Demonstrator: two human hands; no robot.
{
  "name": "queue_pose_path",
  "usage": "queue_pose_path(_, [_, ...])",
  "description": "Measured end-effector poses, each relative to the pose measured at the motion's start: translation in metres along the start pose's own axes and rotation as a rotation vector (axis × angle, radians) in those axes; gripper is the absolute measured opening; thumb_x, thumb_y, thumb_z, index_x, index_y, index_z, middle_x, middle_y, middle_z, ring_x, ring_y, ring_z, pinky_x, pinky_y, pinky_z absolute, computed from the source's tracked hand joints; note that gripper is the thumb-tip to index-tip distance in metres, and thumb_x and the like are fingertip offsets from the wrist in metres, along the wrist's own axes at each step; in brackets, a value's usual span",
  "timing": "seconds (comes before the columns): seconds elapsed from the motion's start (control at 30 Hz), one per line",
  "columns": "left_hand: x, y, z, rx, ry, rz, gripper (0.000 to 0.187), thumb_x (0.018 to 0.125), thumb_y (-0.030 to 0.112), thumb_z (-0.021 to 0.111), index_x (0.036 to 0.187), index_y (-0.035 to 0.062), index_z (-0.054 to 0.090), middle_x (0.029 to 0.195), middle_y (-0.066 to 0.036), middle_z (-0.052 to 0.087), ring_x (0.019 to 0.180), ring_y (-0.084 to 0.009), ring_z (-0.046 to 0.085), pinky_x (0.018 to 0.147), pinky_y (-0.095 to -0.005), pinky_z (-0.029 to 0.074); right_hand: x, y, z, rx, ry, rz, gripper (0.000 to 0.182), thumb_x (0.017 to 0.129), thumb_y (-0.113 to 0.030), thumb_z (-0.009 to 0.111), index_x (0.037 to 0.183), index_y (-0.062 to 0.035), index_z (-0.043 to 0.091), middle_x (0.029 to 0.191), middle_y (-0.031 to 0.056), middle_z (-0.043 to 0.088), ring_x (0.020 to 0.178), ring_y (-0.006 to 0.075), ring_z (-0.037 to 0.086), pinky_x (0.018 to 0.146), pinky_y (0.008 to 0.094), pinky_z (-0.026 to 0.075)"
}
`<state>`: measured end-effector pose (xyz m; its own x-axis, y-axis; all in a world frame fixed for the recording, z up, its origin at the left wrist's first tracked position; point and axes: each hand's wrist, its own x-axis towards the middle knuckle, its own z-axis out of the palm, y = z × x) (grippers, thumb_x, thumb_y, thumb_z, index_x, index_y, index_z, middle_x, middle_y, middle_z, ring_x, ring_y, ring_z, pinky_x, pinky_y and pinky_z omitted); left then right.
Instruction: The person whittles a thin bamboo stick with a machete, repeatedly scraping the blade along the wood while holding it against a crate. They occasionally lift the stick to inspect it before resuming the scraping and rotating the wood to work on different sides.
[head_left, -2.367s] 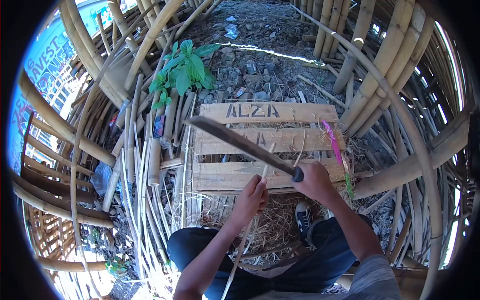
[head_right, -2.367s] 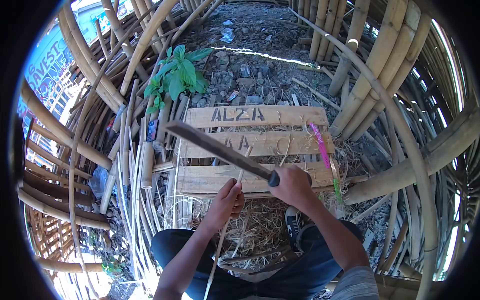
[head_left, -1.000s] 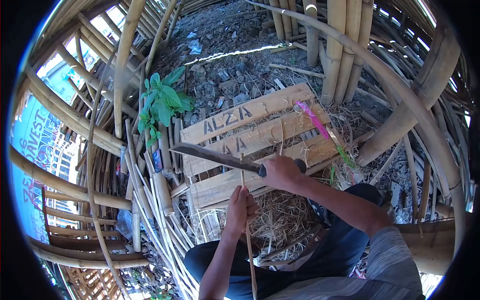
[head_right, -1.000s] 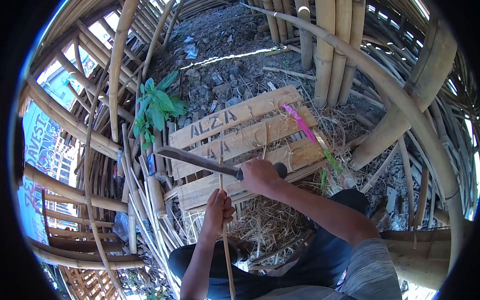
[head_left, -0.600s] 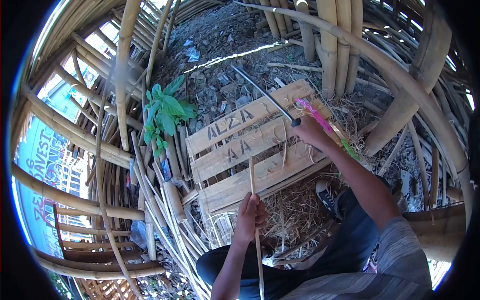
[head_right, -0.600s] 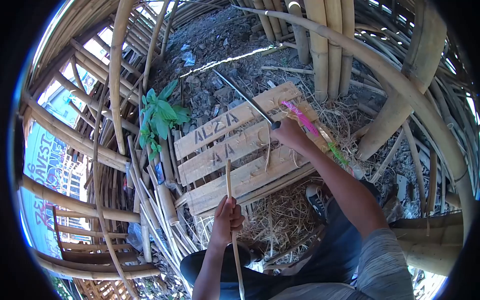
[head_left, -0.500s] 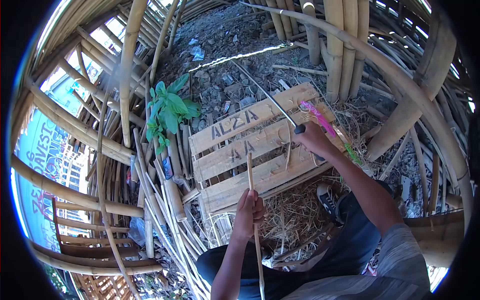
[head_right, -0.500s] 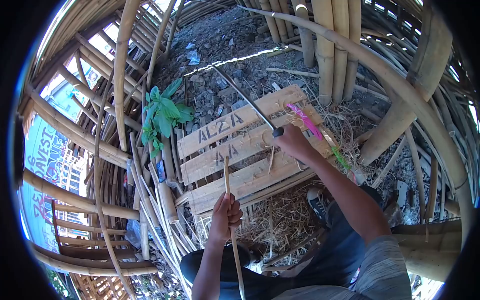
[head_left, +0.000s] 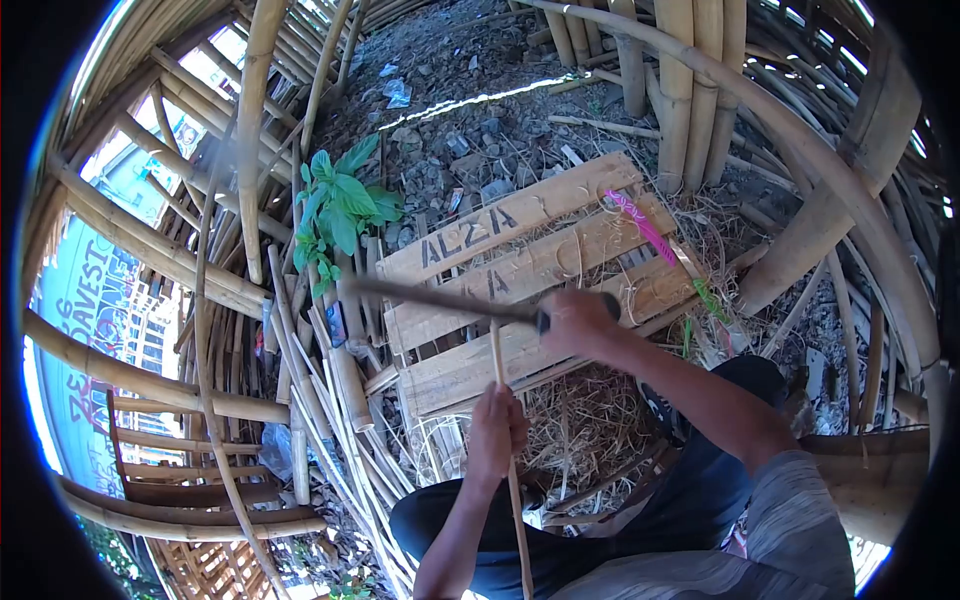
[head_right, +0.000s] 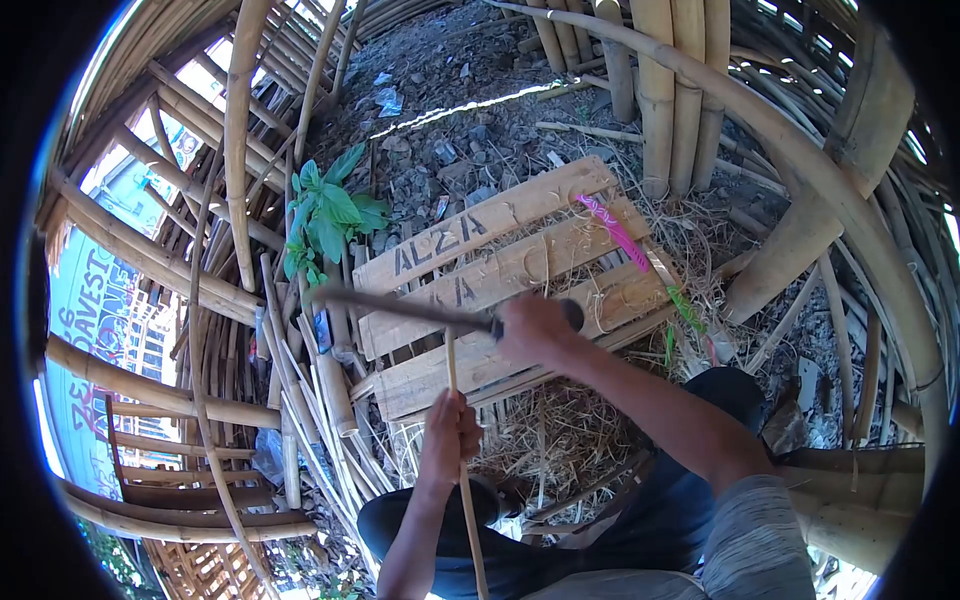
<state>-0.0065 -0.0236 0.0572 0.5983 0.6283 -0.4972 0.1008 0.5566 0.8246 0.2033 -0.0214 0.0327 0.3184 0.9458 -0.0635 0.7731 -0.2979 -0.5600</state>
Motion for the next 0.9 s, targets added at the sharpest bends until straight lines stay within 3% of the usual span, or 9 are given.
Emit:
queue_pose_path(0.07, [-0.016, -0.005, 0.009, 0.051, -0.019, -0.024, 0.028, 0.099, 0.037, 0.034, 0.080, 0.0157, 0.037, 0.056, 0.006, 0.025, 0.041, -0.0039, 0.020, 0.035, -0.0207, 0.015, 0.028, 0.034, -0.023, 0.140, 0.120, 0.306, 0.021, 0.071, -0.023, 0.063, 0.072, -0.0022, 0.065, 0.064, 0.0158, 0.063, 0.064, 0.0284, 0.065, 0.062, 0.0384, 0.053])
queue_pose_path(0.17, [-0.010, 0.009, -0.007, -0.011, -0.190, 0.069, 0.028, 0.099, 0.035, 0.034, 0.081, 0.0132, 0.036, 0.058, 0.004, 0.029, 0.041, -0.0049, 0.022, 0.035, -0.0209, 0.016, 0.032, 0.089, -0.050, 0.177, 0.220, 0.399, 0.022, 0.071, -0.022, 0.062, 0.068, 0.0000, 0.063, 0.060, 0.0151, 0.061, 0.059, 0.0269, 0.064, 0.058, 0.0377, 0.050])
queue_pose_path(0.23, [-0.007, 0.025, -0.022, -0.250, -0.317, -0.099, 0.028, 0.098, 0.039, 0.037, 0.082, 0.0154, 0.040, 0.056, 0.005, 0.026, 0.044, -0.0040, 0.022, 0.036, -0.0186, 0.018, 0.021, 0.087, -0.067, 0.204, 0.341, 0.267, 0.020, 0.070, -0.019, 0.062, 0.066, 0.0013, 0.061, 0.057, 0.0140, 0.060, 0.054, 0.0258, 0.062, 0.054, 0.0379, 0.047])
queue_pose_path(0.33, [0.010, 0.026, -0.031, -0.311, -0.269, -0.043, 0.029, 0.097, 0.040, 0.038, 0.083, 0.0151, 0.042, 0.056, 0.006, 0.026, 0.045, -0.0039, 0.023, 0.037, -0.0180, 0.020, -0.005, 0.053, -0.077, 0.183, 0.206, 0.190, 0.020, 0.068, -0.017, 0.063, 0.065, 0.0027, 0.059, 0.055, 0.0140, 0.058, 0.051, 0.0256, 0.060, 0.053, 0.0382, 0.045])
queue_pose_path(0.5, [0.013, 0.025, -0.023, -0.260, -0.307, 0.017, 0.032, 0.098, 0.039, 0.034, 0.089, 0.0117, 0.047, 0.055, 0.006, 0.028, 0.044, -0.0035, 0.022, 0.036, -0.0182, 0.019, -0.018, 0.016, -0.050, 0.218, 0.239, -0.077, 0.019, 0.067, -0.018, 0.067, 0.064, -0.0010, 0.059, 0.056, 0.0147, 0.059, 0.055, 0.0279, 0.062, 0.055, 0.0387, 0.048])
queue_pose_path(0.67, [0.010, 0.023, -0.011, -0.185, -0.168, 0.064, 0.029, 0.100, 0.034, 0.032, 0.089, 0.0111, 0.046, 0.055, 0.006, 0.028, 0.042, -0.0032, 0.022, 0.036, -0.0188, 0.017, -0.035, -0.018, -0.035, -0.089, 0.143, -0.309, 0.017, 0.065, -0.019, 0.066, 0.071, -0.0034, 0.060, 0.060, 0.0144, 0.061, 0.056, 0.0295, 0.063, 0.058, 0.0413, 0.051])
queue_pose_path(0.8, [0.010, 0.009, -0.004, 0.034, 0.000, 0.130, 0.024, 0.100, 0.029, 0.034, 0.086, 0.0119, 0.043, 0.054, 0.006, 0.027, 0.042, -0.0025, 0.022, 0.036, -0.0192, 0.015, -0.037, -0.024, -0.030, -0.136, 0.043, -0.222, 0.017, 0.065, -0.020, 0.065, 0.072, -0.0048, 0.061, 0.064, 0.0148, 0.062, 0.061, 0.0310, 0.064, 0.061, 0.0415, 0.052])
queue_pose_path(0.9, [0.017, 0.014, -0.001, 0.019, 0.002, 0.083, 0.022, 0.100, 0.028, 0.035, 0.085, 0.0130, 0.042, 0.055, 0.006, 0.027, 0.041, -0.0020, 0.020, 0.036, -0.0194, 0.014, -0.010, -0.001, -0.012, -0.111, 0.082, -0.188, 0.020, 0.060, -0.020, 0.066, 0.073, -0.0055, 0.060, 0.062, 0.0148, 0.061, 0.063, 0.0312, 0.064, 0.061, 0.0420, 0.051])
